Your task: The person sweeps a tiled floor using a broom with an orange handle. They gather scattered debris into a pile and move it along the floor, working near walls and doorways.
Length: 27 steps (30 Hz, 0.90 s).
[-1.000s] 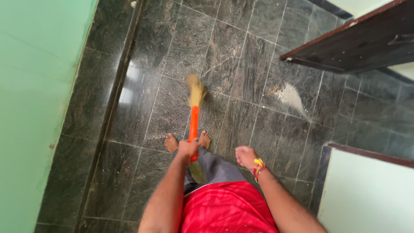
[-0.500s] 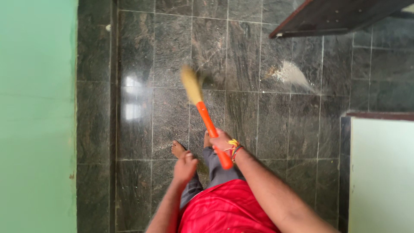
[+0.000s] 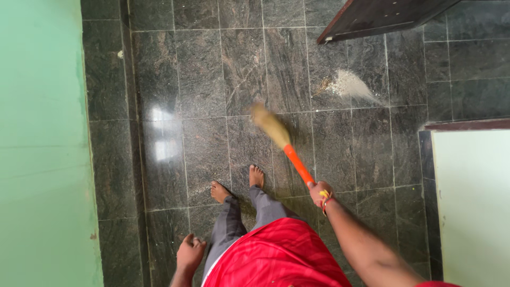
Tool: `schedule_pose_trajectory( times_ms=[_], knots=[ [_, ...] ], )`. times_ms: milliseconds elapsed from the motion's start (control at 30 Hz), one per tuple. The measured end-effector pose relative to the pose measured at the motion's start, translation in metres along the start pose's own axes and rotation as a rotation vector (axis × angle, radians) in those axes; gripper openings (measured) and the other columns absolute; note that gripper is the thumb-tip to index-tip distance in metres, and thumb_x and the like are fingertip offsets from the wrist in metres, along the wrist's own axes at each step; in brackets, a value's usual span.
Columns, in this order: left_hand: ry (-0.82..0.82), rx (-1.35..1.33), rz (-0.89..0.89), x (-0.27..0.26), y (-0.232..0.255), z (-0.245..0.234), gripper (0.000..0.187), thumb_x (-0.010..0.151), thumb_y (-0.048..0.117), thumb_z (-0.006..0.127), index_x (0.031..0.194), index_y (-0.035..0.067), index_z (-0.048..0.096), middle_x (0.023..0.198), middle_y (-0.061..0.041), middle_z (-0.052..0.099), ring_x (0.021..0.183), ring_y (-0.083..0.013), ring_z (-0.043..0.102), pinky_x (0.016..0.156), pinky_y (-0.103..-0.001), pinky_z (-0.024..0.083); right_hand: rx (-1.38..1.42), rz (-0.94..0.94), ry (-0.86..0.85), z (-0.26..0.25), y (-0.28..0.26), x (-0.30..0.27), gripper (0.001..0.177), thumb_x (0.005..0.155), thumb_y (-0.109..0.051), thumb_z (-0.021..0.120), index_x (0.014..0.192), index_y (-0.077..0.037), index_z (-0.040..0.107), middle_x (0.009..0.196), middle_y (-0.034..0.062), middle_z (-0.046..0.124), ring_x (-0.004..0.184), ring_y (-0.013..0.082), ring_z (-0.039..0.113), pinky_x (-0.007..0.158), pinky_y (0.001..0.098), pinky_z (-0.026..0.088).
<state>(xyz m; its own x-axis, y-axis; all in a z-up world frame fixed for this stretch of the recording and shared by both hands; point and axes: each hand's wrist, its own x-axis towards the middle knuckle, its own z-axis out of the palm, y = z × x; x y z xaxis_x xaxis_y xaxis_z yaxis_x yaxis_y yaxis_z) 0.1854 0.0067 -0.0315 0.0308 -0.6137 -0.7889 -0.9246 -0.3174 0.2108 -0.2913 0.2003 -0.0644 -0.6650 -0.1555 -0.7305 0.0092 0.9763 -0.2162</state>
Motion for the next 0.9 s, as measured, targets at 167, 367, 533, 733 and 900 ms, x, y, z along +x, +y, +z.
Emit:
schedule_pose_trajectory(
  times_ms=[167, 367, 533, 733, 900],
  knots=[
    [0.017, 0.024, -0.007, 0.006, 0.012, 0.000, 0.063, 0.088, 0.037, 0.069, 0.142, 0.006, 0.060, 0.114, -0.022, 0.077, 0.111, -0.0327, 0.075, 0.100, -0.039, 0.055, -0.080, -0.177, 0.179, -0.016, 0.036, -0.026, 0.042, 0.093, -0.046, 0.064, 0.096, -0.006, 0.073, 0.080, 0.0198, 0.071, 0.081, 0.0420, 0.070, 0.072, 0.0499, 0.053],
    [0.031, 0.019, 0.166, 0.025, 0.046, 0.004, 0.060, 0.087, 0.037, 0.070, 0.138, 0.006, 0.063, 0.119, -0.020, 0.075, 0.115, -0.0321, 0.072, 0.101, -0.040, 0.054, -0.225, -0.272, 0.037, -0.042, 0.077, -0.047, 0.045, 0.090, -0.051, 0.065, 0.099, -0.008, 0.072, 0.086, 0.0184, 0.075, 0.085, 0.0397, 0.071, 0.076, 0.0476, 0.056],
    [0.012, 0.093, 0.273, 0.030, 0.077, -0.004, 0.064, 0.082, 0.034, 0.073, 0.139, 0.007, 0.060, 0.122, -0.022, 0.071, 0.115, -0.0347, 0.070, 0.100, -0.041, 0.053, -0.582, -0.159, -0.058, -0.086, 0.080, -0.012, 0.046, 0.086, -0.054, 0.068, 0.114, -0.018, 0.075, 0.104, 0.0153, 0.075, 0.102, 0.0354, 0.072, 0.088, 0.0483, 0.057],
    [-0.006, 0.119, 0.212, 0.019, 0.077, -0.022, 0.067, 0.083, 0.036, 0.073, 0.142, 0.009, 0.058, 0.119, -0.023, 0.074, 0.112, -0.0331, 0.073, 0.099, -0.040, 0.055, -0.503, 0.075, 0.120, -0.128, 0.073, 0.027, 0.045, 0.091, -0.051, 0.066, 0.115, -0.013, 0.077, 0.111, 0.0190, 0.075, 0.108, 0.0384, 0.072, 0.091, 0.0488, 0.056],
    [0.009, 0.141, 0.148, 0.022, 0.038, -0.016, 0.064, 0.086, 0.038, 0.070, 0.141, 0.008, 0.060, 0.121, -0.023, 0.074, 0.115, -0.0338, 0.072, 0.101, -0.040, 0.055, -0.273, -0.009, 0.229, -0.145, 0.054, 0.017, 0.045, 0.095, -0.049, 0.064, 0.111, -0.009, 0.078, 0.101, 0.0228, 0.075, 0.099, 0.0427, 0.071, 0.084, 0.0511, 0.056]
  ],
)
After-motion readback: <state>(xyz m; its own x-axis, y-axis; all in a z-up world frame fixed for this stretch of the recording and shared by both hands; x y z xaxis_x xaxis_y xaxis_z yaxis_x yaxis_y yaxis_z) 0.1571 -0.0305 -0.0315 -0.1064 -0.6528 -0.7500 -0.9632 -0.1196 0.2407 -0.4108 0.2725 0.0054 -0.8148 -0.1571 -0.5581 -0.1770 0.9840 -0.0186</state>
